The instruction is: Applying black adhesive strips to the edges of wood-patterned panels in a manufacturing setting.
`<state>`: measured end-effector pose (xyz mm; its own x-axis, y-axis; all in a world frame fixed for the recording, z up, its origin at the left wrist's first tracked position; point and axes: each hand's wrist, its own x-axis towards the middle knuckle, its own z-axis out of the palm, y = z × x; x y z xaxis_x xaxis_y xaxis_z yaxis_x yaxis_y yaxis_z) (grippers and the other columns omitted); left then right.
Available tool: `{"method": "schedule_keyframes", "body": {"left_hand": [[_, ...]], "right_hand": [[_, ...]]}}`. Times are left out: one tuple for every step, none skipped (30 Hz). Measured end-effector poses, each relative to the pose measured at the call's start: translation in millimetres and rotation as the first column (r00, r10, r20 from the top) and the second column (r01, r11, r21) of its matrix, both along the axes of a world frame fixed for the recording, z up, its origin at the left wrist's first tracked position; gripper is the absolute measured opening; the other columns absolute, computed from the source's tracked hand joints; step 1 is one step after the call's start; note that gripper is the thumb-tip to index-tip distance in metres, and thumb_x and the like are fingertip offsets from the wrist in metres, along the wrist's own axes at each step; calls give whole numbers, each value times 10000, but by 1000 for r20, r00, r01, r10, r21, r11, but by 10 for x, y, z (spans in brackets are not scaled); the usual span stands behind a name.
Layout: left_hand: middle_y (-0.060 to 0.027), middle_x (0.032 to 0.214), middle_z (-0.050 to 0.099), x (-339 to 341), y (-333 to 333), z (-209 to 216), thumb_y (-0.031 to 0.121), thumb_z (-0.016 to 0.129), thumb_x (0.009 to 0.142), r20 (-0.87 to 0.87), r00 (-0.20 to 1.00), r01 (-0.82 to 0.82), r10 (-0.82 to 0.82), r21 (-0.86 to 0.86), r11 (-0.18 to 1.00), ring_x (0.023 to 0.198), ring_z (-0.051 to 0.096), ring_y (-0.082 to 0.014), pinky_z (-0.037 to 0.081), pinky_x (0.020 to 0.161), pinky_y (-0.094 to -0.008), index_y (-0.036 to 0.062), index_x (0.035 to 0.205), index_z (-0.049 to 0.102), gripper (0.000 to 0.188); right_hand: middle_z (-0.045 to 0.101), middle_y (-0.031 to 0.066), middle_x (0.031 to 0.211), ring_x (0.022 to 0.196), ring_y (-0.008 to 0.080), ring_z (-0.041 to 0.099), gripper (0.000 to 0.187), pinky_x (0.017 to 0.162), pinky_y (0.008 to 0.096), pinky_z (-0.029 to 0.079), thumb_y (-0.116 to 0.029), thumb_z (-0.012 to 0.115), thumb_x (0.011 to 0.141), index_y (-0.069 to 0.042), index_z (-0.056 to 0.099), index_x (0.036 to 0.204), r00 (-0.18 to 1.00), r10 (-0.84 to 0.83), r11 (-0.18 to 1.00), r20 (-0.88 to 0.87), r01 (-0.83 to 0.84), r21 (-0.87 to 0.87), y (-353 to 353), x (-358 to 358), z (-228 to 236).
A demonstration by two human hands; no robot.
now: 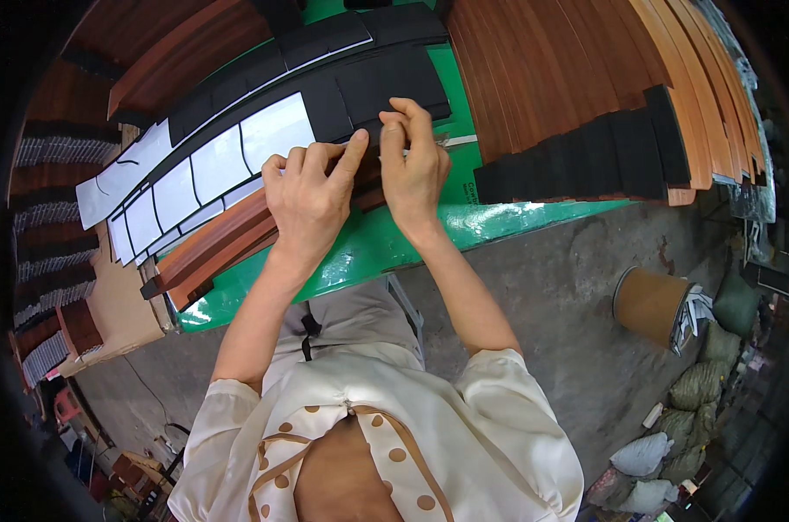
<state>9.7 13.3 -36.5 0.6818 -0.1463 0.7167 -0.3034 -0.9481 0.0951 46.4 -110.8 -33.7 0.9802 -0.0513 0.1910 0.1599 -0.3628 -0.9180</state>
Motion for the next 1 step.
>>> {"method": "schedule_keyframes", "body": {"left_hand": [[37,753,537,-16,-18,24,117,635,706,-15,1000,16,-16,-32,999,636,481,-133,319,656,-338,155,1012,673,311]], "right_hand": [[667,100,1004,807,212,647,420,707,311,489,-238,617,857,-50,508,1216,996,-19,1000,-82,20,10,0,18,20]]}}
